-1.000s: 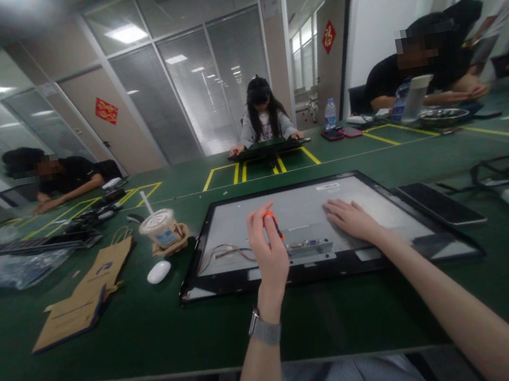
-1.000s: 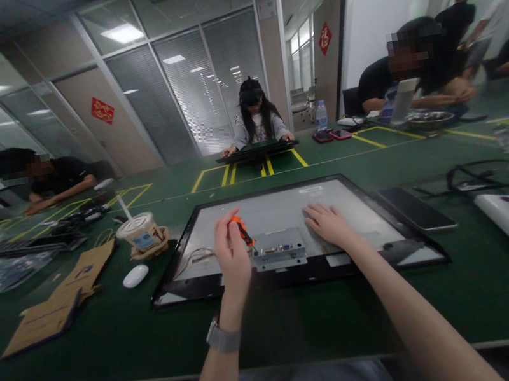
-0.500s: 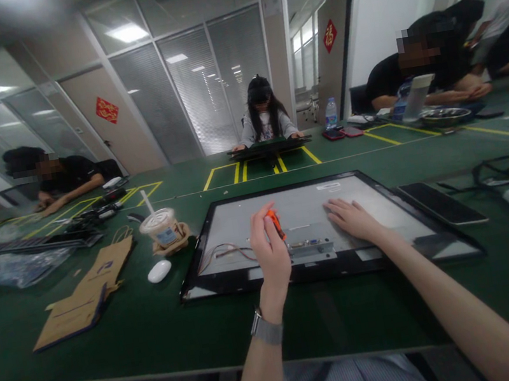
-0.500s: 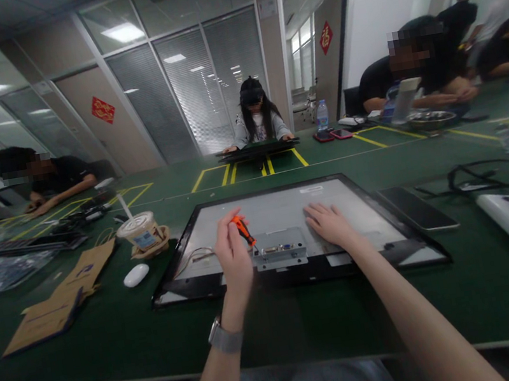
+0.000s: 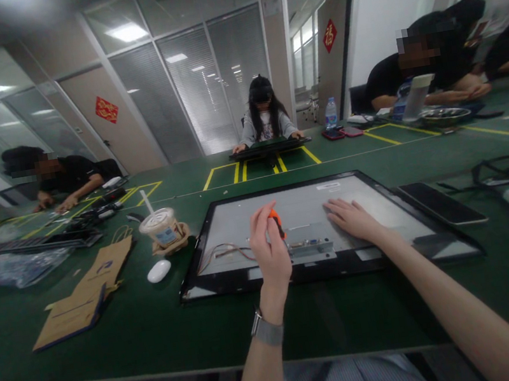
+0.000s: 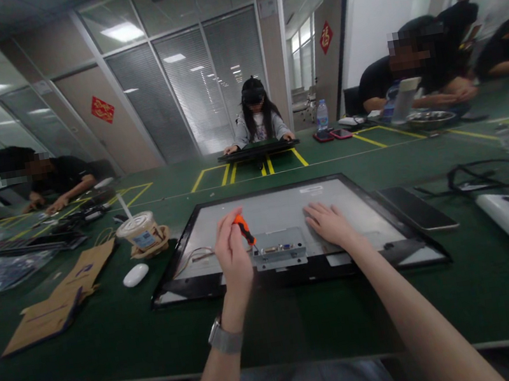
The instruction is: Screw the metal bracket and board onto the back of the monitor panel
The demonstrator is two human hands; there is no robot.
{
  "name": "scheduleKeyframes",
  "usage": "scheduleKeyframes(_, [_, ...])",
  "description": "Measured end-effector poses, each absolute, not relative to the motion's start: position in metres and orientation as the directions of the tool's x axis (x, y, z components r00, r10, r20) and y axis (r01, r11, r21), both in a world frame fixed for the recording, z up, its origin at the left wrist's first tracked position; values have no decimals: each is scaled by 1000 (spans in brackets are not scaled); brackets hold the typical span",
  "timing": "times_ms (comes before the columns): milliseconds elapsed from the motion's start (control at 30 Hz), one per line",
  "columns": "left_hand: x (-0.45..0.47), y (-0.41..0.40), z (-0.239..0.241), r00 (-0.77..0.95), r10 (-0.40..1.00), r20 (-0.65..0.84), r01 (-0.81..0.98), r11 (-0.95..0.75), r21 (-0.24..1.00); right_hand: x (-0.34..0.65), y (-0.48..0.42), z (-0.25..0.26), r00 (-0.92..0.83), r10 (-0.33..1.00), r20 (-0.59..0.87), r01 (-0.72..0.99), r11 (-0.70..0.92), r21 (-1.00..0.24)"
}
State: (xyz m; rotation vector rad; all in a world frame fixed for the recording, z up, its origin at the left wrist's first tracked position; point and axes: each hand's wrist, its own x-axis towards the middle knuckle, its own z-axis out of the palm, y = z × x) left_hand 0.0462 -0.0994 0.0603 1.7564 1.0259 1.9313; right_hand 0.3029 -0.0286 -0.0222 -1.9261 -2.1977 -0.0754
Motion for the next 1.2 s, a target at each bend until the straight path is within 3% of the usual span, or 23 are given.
scheduleKeyframes(267, [48,-98,60,-190,635,749,320,-682,658,304,-27,-25,-114,973,201,988,133,-83])
scheduleKeyframes(500, [48,-100,59,-127,674,728,227,-694,683,303,-28,-24,-117,971,210,985,140,-99])
scheduleKeyframes(733, [47,-98,60,-187,619,763,345,-686,641,304,-27,-24,-116,970,213,985,140,-104])
scheduleKeyframes(967, [48,-99,56,-85,723,686,165,-669,725,305,-27,-25,-122,972,201,984,145,-100])
scheduleKeyframes(1200, [49,-98,59,-137,622,771,312,-712,629,304,-27,-26,-115,969,220,987,137,-88])
